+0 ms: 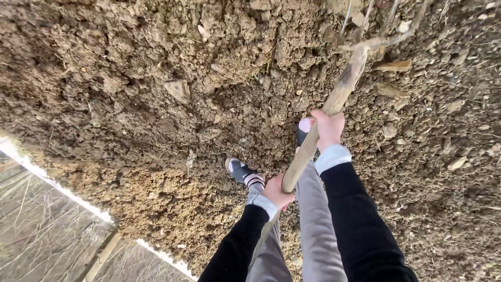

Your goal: The person uses a garden fork to dig and turn over soil in an outdoor garden bed.

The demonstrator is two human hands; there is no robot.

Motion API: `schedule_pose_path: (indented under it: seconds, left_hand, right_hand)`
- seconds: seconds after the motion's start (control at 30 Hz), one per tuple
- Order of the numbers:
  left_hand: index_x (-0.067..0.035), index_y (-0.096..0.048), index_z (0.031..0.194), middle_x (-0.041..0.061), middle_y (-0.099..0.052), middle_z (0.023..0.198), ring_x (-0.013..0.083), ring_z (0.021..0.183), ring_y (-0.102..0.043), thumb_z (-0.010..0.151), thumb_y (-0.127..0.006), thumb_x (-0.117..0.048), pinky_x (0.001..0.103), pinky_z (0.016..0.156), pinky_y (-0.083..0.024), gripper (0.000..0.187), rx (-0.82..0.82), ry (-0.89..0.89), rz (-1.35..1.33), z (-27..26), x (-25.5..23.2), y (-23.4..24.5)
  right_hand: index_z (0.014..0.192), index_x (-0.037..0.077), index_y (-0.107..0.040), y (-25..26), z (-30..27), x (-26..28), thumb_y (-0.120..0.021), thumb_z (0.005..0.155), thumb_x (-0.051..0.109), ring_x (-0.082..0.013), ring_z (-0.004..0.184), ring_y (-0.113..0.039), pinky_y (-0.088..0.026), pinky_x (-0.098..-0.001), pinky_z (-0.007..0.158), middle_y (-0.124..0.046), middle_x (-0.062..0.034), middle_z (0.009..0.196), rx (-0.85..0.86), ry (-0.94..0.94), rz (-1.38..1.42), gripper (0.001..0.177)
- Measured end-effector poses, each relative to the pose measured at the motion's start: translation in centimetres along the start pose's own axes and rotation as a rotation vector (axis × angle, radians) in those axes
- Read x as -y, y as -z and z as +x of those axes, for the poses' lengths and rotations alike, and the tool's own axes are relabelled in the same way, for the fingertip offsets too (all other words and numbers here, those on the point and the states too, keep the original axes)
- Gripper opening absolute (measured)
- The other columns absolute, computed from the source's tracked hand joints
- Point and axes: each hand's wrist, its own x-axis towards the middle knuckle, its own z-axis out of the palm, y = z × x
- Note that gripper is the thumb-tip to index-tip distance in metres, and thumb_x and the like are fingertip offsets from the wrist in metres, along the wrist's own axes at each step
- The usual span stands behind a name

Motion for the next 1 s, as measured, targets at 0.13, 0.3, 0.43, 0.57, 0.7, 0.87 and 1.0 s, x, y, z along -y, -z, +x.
schedule_pose_path:
  seconds: [0.13,0.3,0.43,0.57,0.7,0.87,1.0]
  left_hand:
    - [0.002,-0.044,0.144,0.019,-0.068,0.086,0.0224,0.042,-0.065,0.069,-0.070,-0.006,0.025,0.033,-0.053,0.080,0.007,0.032,-0.028,-3.9,3.6,1.1]
    - [-0.001,-0.058,0.111,0.015,-0.063,0.063,0.0247,0.039,-0.064,0.069,-0.065,-0.003,0.024,0.033,-0.049,0.042,0.050,0.128,-0.070,-11.6,3.9,4.8]
    - [-0.006,-0.059,0.122,0.007,-0.067,0.090,0.0117,0.055,-0.063,0.084,-0.083,-0.020,0.025,0.048,-0.062,0.047,0.029,0.318,0.071,-19.0,1.8,6.7]
    - [-0.004,-0.053,0.103,0.014,-0.061,0.082,0.0244,0.038,-0.060,0.073,-0.066,-0.004,0.034,0.031,-0.050,0.032,-0.091,0.358,-0.053,-22.9,6.3,7.1]
    - [-0.012,-0.049,0.092,0.013,-0.068,0.079,0.0384,0.076,-0.068,0.062,-0.069,-0.024,0.048,0.066,-0.054,0.038,-0.357,0.283,0.325,-22.0,15.9,6.0]
    - [-0.012,-0.040,0.099,0.015,-0.065,0.086,0.0372,0.077,-0.067,0.067,-0.068,-0.018,0.048,0.063,-0.054,0.043,-0.400,0.369,0.156,-26.2,13.7,8.2]
    - [-0.011,-0.041,0.103,0.013,-0.063,0.097,0.0331,0.087,-0.065,0.064,-0.076,-0.024,0.045,0.070,-0.050,0.054,-0.375,0.387,-0.010,-28.9,14.3,10.0]
  right_hand:
    - [0.105,0.000,-0.051,1.2,-5.3,-0.6,-0.080,0.069,0.003,-0.0207,0.053,-0.064,-0.058,-0.0376,0.049,-0.062,-0.0102,0.070,0.081,-0.140,0.072,0.046]
    - [0.099,0.010,-0.061,1.2,-11.4,-4.5,-0.077,0.079,0.006,-0.0209,0.061,-0.067,-0.062,-0.0359,0.058,-0.067,-0.0065,0.075,0.206,-0.336,0.110,0.026]
    - [0.083,0.007,-0.057,-1.1,-20.1,-1.4,-0.072,0.088,0.003,-0.0204,0.061,-0.057,-0.051,-0.0355,0.063,-0.058,-0.0080,0.071,0.229,-0.559,0.131,0.015]
    - [0.066,0.006,-0.056,-2.9,-28.0,-3.8,-0.072,0.081,0.006,-0.0219,0.047,-0.055,-0.047,-0.0362,0.052,-0.059,-0.0105,0.057,0.336,-0.561,0.034,0.022]
    - [0.056,0.006,-0.059,-4.6,-37.3,-2.3,-0.073,0.083,0.019,-0.0217,0.047,-0.056,-0.044,-0.0334,0.055,-0.063,-0.0109,0.055,0.436,-0.490,-0.354,0.033]
    - [0.072,0.005,-0.051,-8.5,-39.3,-12.0,-0.078,0.083,0.007,-0.0214,0.045,-0.052,-0.045,-0.0356,0.043,-0.052,-0.0108,0.055,0.545,-0.634,-0.106,0.029]
    - [0.075,0.003,-0.056,-11.7,-40.6,-13.1,-0.073,0.085,0.007,-0.0224,0.046,-0.052,-0.050,-0.0373,0.049,-0.055,-0.0107,0.055,0.725,-0.692,-0.275,0.021]
